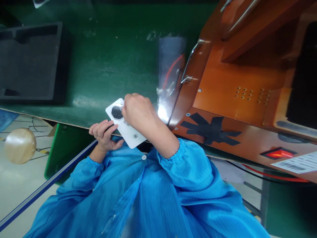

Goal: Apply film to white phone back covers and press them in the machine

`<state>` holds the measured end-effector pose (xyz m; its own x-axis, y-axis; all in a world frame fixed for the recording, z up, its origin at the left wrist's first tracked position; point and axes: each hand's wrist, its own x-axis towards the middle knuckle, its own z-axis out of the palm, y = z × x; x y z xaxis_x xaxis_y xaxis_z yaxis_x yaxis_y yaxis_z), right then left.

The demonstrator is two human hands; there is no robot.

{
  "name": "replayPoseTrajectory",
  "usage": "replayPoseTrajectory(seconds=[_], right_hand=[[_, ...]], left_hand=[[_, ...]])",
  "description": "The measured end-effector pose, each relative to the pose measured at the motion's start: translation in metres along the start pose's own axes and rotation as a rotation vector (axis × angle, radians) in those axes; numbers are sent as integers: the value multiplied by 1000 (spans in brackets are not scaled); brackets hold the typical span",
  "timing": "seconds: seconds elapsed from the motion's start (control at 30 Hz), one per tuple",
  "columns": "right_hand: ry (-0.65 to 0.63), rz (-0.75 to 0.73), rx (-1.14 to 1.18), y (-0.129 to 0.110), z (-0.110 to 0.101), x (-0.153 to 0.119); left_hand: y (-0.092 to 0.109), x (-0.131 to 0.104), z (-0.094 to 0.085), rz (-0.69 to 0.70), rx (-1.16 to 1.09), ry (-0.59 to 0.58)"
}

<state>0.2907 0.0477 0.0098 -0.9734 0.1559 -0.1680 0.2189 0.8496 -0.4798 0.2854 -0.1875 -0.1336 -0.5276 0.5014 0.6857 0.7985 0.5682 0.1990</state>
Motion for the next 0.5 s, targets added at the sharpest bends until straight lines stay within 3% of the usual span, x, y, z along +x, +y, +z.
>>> replayPoseTrajectory(seconds=[0.3, 0.4, 0.5], right_hand=[[90, 32, 156, 6, -5, -8], [136, -4, 295, 7, -8, -15], [224, -15, 459, 5, -13, -25]], left_hand=[[3, 12, -2, 96, 39, 65], [12, 18, -12, 38, 10, 5], [29, 35, -33, -139, -224, -12]])
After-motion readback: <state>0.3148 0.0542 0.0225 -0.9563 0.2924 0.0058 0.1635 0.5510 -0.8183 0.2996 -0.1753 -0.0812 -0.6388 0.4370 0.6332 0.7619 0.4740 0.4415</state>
